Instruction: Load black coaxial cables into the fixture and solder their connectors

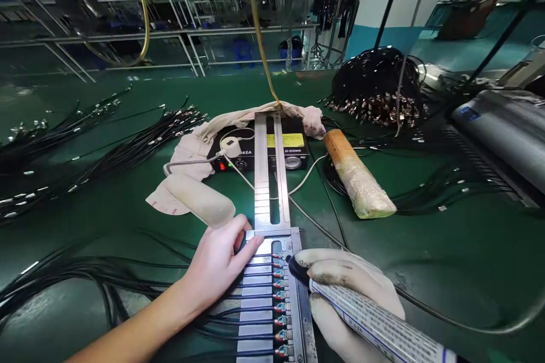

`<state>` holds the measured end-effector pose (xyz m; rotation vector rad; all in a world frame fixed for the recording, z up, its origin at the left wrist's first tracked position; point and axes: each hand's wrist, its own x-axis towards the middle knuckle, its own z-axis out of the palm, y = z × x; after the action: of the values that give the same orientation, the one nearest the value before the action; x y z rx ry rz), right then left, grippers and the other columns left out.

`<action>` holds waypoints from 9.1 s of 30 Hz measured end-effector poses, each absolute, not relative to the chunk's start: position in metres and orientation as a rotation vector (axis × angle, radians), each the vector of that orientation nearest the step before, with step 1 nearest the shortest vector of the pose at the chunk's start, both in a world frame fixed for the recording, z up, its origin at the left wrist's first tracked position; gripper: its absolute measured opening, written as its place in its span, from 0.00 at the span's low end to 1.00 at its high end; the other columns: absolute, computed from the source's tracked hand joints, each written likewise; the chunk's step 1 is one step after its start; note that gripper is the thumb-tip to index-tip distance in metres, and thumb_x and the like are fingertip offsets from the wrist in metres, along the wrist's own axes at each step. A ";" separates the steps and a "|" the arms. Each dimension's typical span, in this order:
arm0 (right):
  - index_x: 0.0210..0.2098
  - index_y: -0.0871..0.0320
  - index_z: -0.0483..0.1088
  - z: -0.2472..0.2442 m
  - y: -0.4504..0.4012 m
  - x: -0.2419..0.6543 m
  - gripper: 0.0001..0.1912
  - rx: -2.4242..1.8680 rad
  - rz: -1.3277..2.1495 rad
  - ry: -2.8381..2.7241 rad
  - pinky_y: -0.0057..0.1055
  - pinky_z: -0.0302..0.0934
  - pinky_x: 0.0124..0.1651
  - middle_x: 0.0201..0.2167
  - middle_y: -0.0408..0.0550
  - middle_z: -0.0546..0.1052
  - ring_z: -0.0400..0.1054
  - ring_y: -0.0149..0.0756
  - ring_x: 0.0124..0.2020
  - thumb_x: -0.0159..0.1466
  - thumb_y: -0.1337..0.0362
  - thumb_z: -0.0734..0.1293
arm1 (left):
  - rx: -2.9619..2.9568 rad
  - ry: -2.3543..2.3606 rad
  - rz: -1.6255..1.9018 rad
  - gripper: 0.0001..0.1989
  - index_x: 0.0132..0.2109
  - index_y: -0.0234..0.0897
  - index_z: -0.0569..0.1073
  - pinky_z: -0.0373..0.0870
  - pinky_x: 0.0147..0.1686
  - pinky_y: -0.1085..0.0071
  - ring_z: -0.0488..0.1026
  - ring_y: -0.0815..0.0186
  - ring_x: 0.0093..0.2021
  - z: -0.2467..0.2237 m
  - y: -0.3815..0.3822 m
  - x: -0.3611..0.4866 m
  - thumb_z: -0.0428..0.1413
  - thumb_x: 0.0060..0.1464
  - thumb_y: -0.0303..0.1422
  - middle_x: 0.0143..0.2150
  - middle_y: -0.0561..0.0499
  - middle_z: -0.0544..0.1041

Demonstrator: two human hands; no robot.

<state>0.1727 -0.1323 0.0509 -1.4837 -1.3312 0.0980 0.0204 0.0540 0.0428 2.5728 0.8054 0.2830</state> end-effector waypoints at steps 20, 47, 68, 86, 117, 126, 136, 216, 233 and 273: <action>0.40 0.56 0.67 0.051 -0.127 0.174 0.12 -1.518 0.109 -1.374 0.31 0.72 0.46 0.42 0.47 0.77 0.73 0.37 0.43 0.58 0.74 0.66 | 2.522 0.771 0.362 0.09 0.34 0.38 0.68 0.59 0.30 0.69 0.65 0.64 0.30 0.042 0.055 0.020 0.51 0.60 0.37 0.29 0.53 0.67; 0.40 0.55 0.69 0.054 -0.130 0.178 0.12 -1.546 0.152 -1.377 0.33 0.70 0.48 0.42 0.47 0.77 0.74 0.38 0.43 0.58 0.73 0.67 | 2.542 0.752 0.380 0.10 0.32 0.38 0.66 0.59 0.34 0.68 0.67 0.62 0.35 0.040 0.058 0.021 0.52 0.60 0.38 0.28 0.52 0.68; 0.40 0.55 0.69 0.051 -0.130 0.178 0.12 -1.514 0.160 -1.350 0.35 0.72 0.45 0.42 0.47 0.77 0.74 0.39 0.42 0.57 0.73 0.68 | 2.524 0.729 0.397 0.10 0.32 0.38 0.66 0.57 0.34 0.68 0.64 0.63 0.33 0.039 0.057 0.022 0.54 0.59 0.37 0.27 0.53 0.66; 0.39 0.55 0.70 0.051 -0.127 0.179 0.11 -1.534 0.161 -1.337 0.30 0.71 0.47 0.42 0.46 0.77 0.74 0.37 0.43 0.58 0.74 0.68 | 2.558 0.723 0.398 0.10 0.31 0.37 0.66 0.59 0.36 0.68 0.65 0.62 0.34 0.039 0.059 0.022 0.54 0.59 0.37 0.28 0.52 0.67; 0.42 0.61 0.69 0.059 -0.137 0.179 0.13 -1.410 0.123 -1.378 0.35 0.71 0.47 0.45 0.51 0.76 0.73 0.41 0.46 0.57 0.77 0.66 | 2.557 0.725 0.375 0.11 0.32 0.37 0.65 0.56 0.33 0.68 0.63 0.63 0.32 0.039 0.059 0.020 0.54 0.59 0.38 0.27 0.53 0.65; 0.42 0.60 0.69 0.054 -0.138 0.180 0.14 -1.443 0.176 -1.466 0.33 0.70 0.49 0.45 0.50 0.76 0.73 0.39 0.45 0.56 0.74 0.68 | 2.579 0.732 0.367 0.12 0.31 0.37 0.64 0.55 0.33 0.68 0.62 0.63 0.32 0.037 0.059 0.020 0.53 0.60 0.38 0.27 0.53 0.65; 0.41 0.60 0.70 0.055 -0.135 0.180 0.14 -1.447 0.170 -1.437 0.32 0.71 0.47 0.44 0.49 0.76 0.73 0.38 0.44 0.56 0.75 0.68 | 2.593 0.732 0.358 0.13 0.31 0.37 0.65 0.55 0.33 0.68 0.62 0.63 0.31 0.037 0.060 0.021 0.53 0.60 0.40 0.26 0.53 0.65; 0.43 0.61 0.70 0.050 -0.152 0.174 0.15 -1.466 0.227 -1.436 0.35 0.70 0.49 0.46 0.51 0.75 0.72 0.41 0.46 0.56 0.75 0.69 | 2.585 0.750 0.348 0.12 0.32 0.37 0.65 0.55 0.32 0.68 0.62 0.63 0.32 0.038 0.059 0.020 0.54 0.59 0.40 0.27 0.54 0.64; 0.42 0.59 0.70 0.050 -0.155 0.175 0.16 -1.490 0.126 -1.453 0.37 0.71 0.48 0.43 0.50 0.77 0.74 0.42 0.43 0.54 0.76 0.69 | 2.590 0.743 0.356 0.13 0.31 0.37 0.65 0.55 0.32 0.68 0.61 0.63 0.32 0.038 0.059 0.020 0.54 0.59 0.40 0.26 0.54 0.63; 0.42 0.59 0.70 0.055 -0.151 0.176 0.14 -1.480 0.117 -1.468 0.31 0.72 0.48 0.44 0.50 0.77 0.74 0.39 0.45 0.56 0.75 0.68 | 2.575 0.750 0.327 0.12 0.32 0.37 0.65 0.56 0.33 0.67 0.63 0.62 0.33 0.039 0.059 0.022 0.53 0.60 0.39 0.28 0.53 0.65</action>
<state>0.1755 -0.1506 0.0552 -1.4800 -1.4678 0.1170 0.0218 0.0588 0.0395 2.5750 0.7497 0.3271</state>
